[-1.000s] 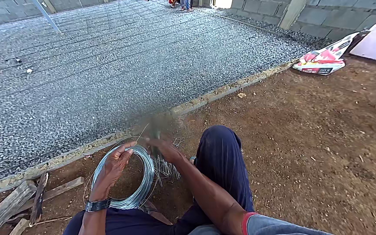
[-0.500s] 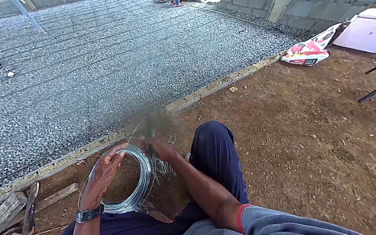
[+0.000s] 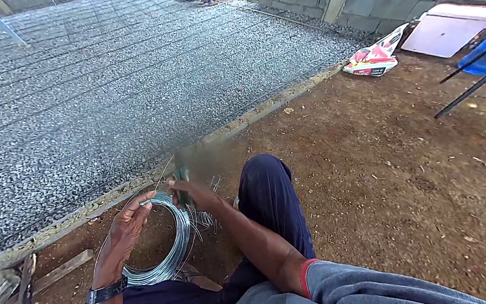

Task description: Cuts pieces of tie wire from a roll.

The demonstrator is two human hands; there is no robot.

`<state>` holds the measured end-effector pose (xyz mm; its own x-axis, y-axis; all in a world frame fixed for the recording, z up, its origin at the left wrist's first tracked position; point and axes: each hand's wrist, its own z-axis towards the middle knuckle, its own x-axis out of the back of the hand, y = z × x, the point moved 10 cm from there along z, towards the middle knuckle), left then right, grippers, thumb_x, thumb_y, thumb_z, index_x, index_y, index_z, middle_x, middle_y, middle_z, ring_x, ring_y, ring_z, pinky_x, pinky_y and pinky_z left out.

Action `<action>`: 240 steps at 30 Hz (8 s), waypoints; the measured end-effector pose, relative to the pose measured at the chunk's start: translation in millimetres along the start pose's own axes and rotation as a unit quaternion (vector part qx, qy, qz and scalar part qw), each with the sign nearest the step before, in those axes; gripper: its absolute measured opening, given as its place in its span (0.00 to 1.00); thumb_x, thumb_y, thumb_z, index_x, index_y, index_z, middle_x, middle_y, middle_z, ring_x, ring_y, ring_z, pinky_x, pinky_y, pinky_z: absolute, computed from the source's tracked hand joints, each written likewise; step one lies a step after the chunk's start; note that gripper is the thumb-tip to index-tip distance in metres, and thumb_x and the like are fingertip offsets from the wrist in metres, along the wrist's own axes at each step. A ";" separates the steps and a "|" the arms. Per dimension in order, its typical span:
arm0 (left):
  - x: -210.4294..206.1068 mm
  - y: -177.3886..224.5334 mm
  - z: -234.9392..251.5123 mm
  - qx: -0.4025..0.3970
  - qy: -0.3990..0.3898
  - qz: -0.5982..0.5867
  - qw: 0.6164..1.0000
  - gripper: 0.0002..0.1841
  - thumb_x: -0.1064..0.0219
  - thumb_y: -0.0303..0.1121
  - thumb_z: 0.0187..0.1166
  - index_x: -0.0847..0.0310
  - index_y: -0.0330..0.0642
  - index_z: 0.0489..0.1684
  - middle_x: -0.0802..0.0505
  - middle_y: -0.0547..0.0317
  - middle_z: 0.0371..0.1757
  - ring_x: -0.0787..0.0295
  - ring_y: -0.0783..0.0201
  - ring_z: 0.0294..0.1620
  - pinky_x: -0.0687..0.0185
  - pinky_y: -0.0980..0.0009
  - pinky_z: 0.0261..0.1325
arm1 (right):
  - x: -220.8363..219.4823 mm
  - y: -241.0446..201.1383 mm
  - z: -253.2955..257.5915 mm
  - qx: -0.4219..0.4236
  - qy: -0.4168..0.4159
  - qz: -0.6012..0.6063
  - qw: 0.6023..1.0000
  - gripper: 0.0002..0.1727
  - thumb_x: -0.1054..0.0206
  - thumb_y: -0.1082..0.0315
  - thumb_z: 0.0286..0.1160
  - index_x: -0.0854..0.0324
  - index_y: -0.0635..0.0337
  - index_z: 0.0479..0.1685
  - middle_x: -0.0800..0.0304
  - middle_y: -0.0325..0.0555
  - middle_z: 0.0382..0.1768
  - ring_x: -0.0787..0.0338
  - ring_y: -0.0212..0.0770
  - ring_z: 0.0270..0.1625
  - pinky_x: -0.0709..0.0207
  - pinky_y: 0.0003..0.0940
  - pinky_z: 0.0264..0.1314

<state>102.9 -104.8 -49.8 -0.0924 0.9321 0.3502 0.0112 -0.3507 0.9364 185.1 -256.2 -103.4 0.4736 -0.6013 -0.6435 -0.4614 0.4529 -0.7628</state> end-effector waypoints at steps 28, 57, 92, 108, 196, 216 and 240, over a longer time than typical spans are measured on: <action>-35.4 60.6 -25.5 -0.088 -0.106 -0.071 0.988 0.14 0.37 0.38 0.87 0.11 0.52 0.64 0.10 0.63 0.35 0.27 0.73 0.24 0.32 0.77 0.27 | -61.9 -24.8 -65.9 0.057 0.019 -0.042 0.997 0.18 0.37 0.58 0.88 0.24 0.66 0.60 0.11 0.56 0.34 0.12 0.44 0.24 0.13 0.38 0.29; -45.6 56.6 6.2 -0.083 -0.124 -0.105 0.983 0.14 0.40 0.34 0.89 0.13 0.46 0.65 0.09 0.57 0.42 0.26 0.72 0.26 0.31 0.78 0.27 | -37.3 -41.2 -26.4 0.080 -0.067 -0.043 0.994 0.22 0.35 0.55 0.86 0.22 0.68 0.62 0.13 0.55 0.29 0.12 0.45 0.25 0.12 0.42 0.31; -33.7 57.1 6.0 -0.126 -0.109 -0.140 0.976 0.15 0.40 0.32 0.89 0.14 0.42 0.67 0.09 0.55 0.43 0.23 0.72 0.27 0.27 0.78 0.29 | -51.1 -51.0 -22.2 0.085 -0.036 -0.076 0.993 0.18 0.36 0.60 0.88 0.21 0.69 0.59 0.14 0.56 0.29 0.12 0.45 0.25 0.12 0.41 0.31; -33.3 56.3 -6.4 -0.126 -0.093 -0.114 0.981 0.14 0.38 0.33 0.88 0.14 0.46 0.67 0.11 0.59 0.39 0.26 0.72 0.25 0.29 0.78 0.27 | -57.2 -56.2 -36.6 0.097 -0.036 -0.082 0.991 0.17 0.35 0.61 0.86 0.20 0.69 0.58 0.13 0.56 0.30 0.13 0.45 0.25 0.12 0.41 0.30; -37.0 61.2 -6.3 -0.129 -0.095 -0.106 0.981 0.15 0.39 0.31 0.88 0.13 0.45 0.66 0.10 0.60 0.43 0.28 0.74 0.25 0.32 0.80 0.26 | -50.0 -78.6 -44.4 0.191 -0.015 -0.091 0.977 0.14 0.33 0.66 0.84 0.20 0.71 0.56 0.12 0.57 0.31 0.11 0.47 0.27 0.11 0.42 0.32; -34.3 62.7 -10.7 -0.132 -0.106 -0.112 0.979 0.15 0.38 0.32 0.88 0.14 0.44 0.68 0.09 0.58 0.46 0.28 0.74 0.26 0.32 0.79 0.27 | -56.7 -78.8 -45.8 0.191 -0.029 -0.068 0.979 0.15 0.33 0.66 0.84 0.19 0.71 0.56 0.12 0.57 0.32 0.12 0.45 0.27 0.12 0.40 0.32; -9.3 55.1 -14.2 -0.126 -0.041 -0.101 0.986 0.17 0.39 0.33 0.88 0.15 0.46 0.71 0.12 0.61 0.42 0.28 0.72 0.25 0.30 0.77 0.27 | -16.9 -125.6 -61.8 0.247 0.033 0.068 0.966 0.16 0.36 0.56 0.86 0.21 0.63 0.54 0.13 0.53 0.32 0.12 0.44 0.25 0.11 0.42 0.31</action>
<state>90.3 -134.1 -1.8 0.0142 0.9856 0.1684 -0.2484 -0.1596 0.9554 188.7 -343.6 7.2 0.3774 -0.5479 -0.7466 -0.0935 0.7795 -0.6194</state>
